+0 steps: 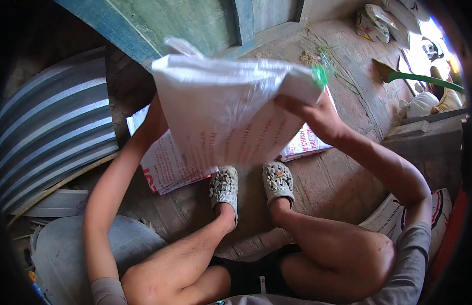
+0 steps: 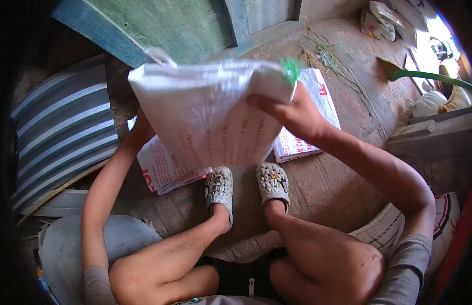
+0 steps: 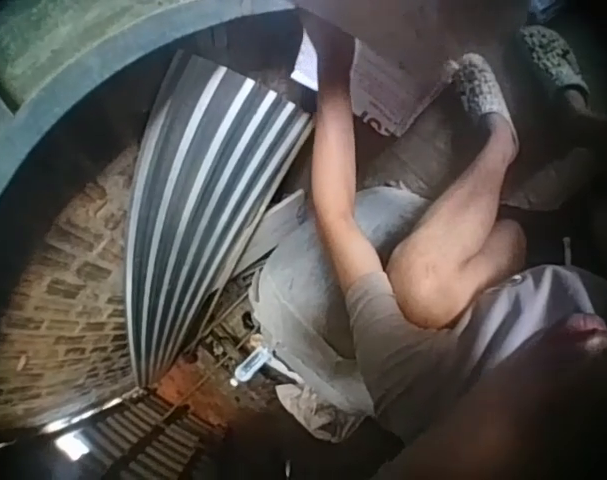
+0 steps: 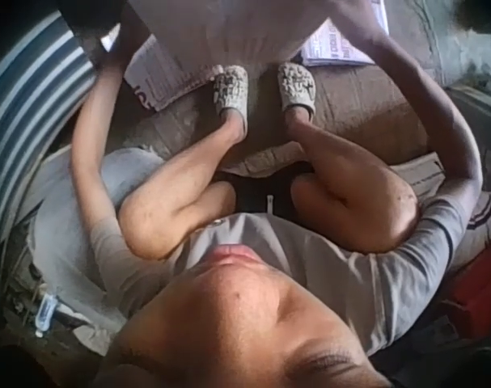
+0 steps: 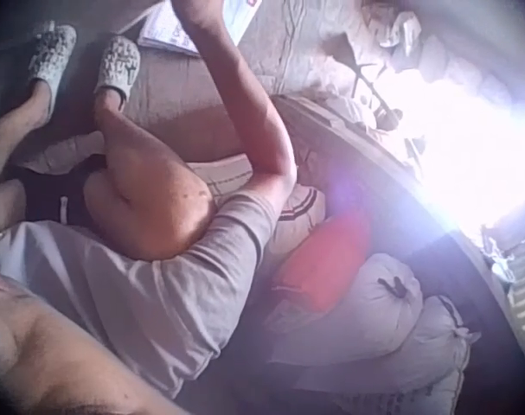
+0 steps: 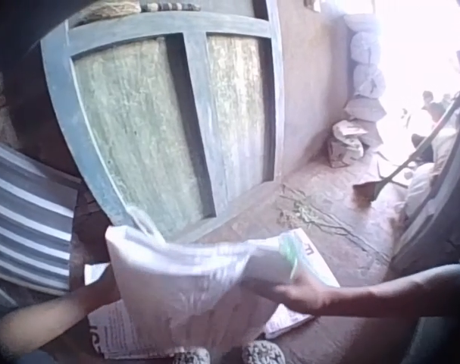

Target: Folding empty woven plastic bags for storage or reuse.

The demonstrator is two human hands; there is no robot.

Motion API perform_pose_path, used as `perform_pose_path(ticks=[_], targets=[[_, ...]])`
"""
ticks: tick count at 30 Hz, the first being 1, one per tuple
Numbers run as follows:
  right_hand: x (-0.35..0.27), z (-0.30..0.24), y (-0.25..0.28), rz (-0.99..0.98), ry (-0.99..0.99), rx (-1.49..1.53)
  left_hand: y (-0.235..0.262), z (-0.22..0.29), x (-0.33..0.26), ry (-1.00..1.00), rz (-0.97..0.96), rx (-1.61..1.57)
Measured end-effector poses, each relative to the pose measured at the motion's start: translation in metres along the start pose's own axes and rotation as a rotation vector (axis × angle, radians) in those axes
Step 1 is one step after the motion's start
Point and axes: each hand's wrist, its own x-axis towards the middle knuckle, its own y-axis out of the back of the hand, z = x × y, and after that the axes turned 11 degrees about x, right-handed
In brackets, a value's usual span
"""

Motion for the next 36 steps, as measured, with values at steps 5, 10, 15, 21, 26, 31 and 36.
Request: perform_pose_path(ticks=[5,10,15,21,26,31,36], targets=[[0.022,0.026,0.018,0.227,-0.221,0.064,-0.04,0.022,-0.023,0.433,-0.177,-0.276],[0.024,0.061,0.031,0.325,-0.406,0.029,-0.071,-0.004,-0.062,0.634,-0.31,-1.009],[0.022,0.071,0.036,0.367,-0.612,0.092,-0.092,0.01,-0.083,0.71,-0.355,-0.946],[0.02,0.075,0.039,0.319,-0.622,0.231,-0.1,0.01,-0.085,0.62,-0.316,-0.686],[-0.029,0.085,0.036,0.394,-0.8,0.412,-0.113,0.004,-0.104,0.622,-0.312,-0.752],[-0.125,0.102,0.019,0.165,-1.05,0.446,-0.123,-0.001,-0.119,0.696,-0.344,-0.724],[-0.166,0.109,0.022,0.07,-1.187,0.517,-0.136,0.007,-0.109,0.675,-0.41,-0.675]])
